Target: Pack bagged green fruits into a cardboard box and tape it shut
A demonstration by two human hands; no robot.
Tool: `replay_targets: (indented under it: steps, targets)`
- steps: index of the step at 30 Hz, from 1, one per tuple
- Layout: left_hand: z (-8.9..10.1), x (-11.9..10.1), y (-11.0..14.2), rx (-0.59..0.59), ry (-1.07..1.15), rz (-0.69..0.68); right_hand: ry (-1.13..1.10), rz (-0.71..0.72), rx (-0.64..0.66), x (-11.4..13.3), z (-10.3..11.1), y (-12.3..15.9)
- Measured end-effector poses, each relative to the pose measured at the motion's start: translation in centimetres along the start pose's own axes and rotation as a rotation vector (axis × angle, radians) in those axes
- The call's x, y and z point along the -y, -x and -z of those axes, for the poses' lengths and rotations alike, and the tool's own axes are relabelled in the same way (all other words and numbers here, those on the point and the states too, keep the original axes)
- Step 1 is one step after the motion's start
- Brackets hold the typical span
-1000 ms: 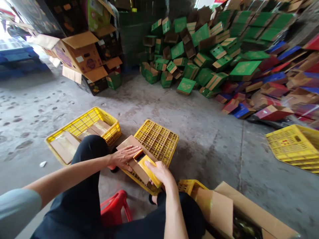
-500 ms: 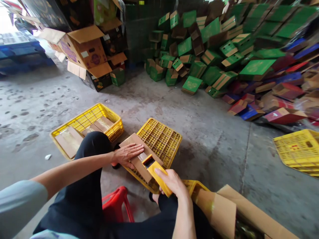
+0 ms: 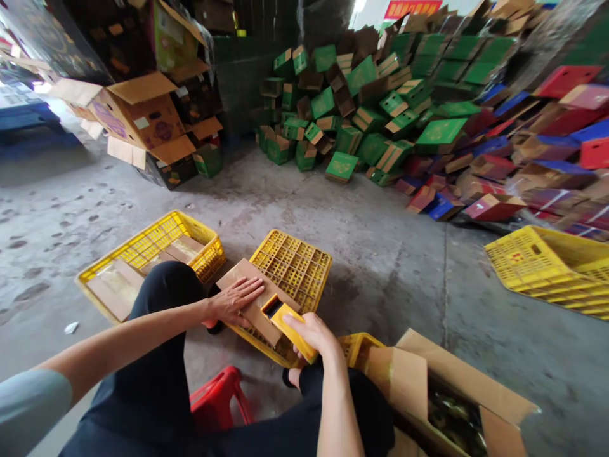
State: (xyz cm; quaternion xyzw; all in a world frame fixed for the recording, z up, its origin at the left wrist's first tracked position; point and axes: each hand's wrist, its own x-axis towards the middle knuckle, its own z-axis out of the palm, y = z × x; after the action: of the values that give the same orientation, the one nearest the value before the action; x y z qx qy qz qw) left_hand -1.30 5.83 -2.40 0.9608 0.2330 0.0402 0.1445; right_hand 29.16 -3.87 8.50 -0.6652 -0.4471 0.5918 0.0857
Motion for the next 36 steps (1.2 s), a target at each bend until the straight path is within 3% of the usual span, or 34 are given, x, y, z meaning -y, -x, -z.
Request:
replay_targets:
  steps: [3, 9, 15, 24, 31, 36]
  targets:
    - [-1.1, -1.7, -0.4, -0.040, -0.033, 0.004, 0.018, -0.016, -0.014, 0.2, -0.1, 0.3]
    - [-2.7, -4.0, -1.1, -0.118, -0.031, -0.129, 0.025, -0.007, -0.037, 0.4, -0.7, 1.0]
    - [-2.8, -2.2, -1.5, -0.106, -0.095, -0.181, 0.012, -0.003, -0.044, 0.4, -1.0, 1.6]
    - [-0.6, 2.4, -3.5, 0.086, 0.009, -0.295, -0.034, 0.026, -0.116, -0.1, -2.2, 0.0]
    - [-0.6, 2.1, -2.8, 0.054, -0.001, -0.300, -0.053, 0.050, -0.076, -0.2, -1.7, 1.0]
    - [-0.5, 2.0, -3.0, 0.053, 0.010, -0.309, 0.009, 0.039, -0.115, -1.4, -0.9, 2.1]
